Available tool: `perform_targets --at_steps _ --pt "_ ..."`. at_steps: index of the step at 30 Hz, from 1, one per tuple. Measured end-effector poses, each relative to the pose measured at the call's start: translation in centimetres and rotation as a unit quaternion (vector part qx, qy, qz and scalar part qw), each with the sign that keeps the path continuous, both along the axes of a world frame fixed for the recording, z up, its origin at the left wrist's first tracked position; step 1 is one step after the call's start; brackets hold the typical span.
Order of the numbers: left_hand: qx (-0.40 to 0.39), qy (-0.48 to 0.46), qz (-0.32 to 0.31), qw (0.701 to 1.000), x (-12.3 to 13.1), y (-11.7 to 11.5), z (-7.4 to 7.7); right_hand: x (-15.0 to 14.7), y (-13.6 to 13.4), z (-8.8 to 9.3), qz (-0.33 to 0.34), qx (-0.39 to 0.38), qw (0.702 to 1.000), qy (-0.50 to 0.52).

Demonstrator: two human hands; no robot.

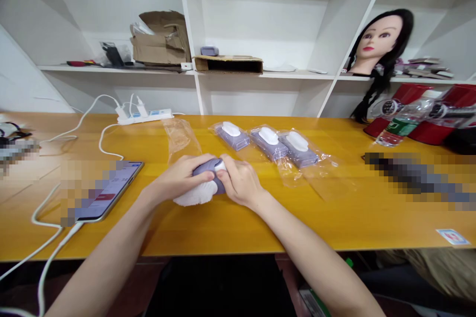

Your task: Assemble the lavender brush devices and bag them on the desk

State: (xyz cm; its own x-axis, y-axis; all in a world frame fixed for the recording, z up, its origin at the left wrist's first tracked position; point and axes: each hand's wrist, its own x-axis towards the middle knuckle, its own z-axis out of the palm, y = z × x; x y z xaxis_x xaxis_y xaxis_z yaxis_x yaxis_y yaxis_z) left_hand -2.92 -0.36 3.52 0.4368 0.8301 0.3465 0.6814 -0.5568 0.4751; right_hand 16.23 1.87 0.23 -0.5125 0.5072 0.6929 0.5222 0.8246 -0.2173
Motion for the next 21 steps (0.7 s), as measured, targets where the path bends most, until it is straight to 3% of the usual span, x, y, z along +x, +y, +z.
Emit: perform_targets --at_steps 6,12,16,21 --pt "-0.023 -0.033 -0.006 0.999 0.0 0.3 0.0 -0.2 -0.3 0.1 -0.022 -0.129 0.991 0.034" --pt "-0.027 -0.118 -0.024 0.992 -1.6 1.3 -0.9 -0.2 0.7 -0.3 -0.046 -0.172 0.976 0.126" --pt "0.024 -0.045 0.013 0.999 -1.8 1.4 -1.8 0.0 2.5 -0.6 -0.081 -0.23 0.942 0.232" --pt "0.1 0.059 0.115 0.987 1.0 0.8 -2.9 0.1 3.2 -0.8 -0.113 -0.269 0.919 0.266"
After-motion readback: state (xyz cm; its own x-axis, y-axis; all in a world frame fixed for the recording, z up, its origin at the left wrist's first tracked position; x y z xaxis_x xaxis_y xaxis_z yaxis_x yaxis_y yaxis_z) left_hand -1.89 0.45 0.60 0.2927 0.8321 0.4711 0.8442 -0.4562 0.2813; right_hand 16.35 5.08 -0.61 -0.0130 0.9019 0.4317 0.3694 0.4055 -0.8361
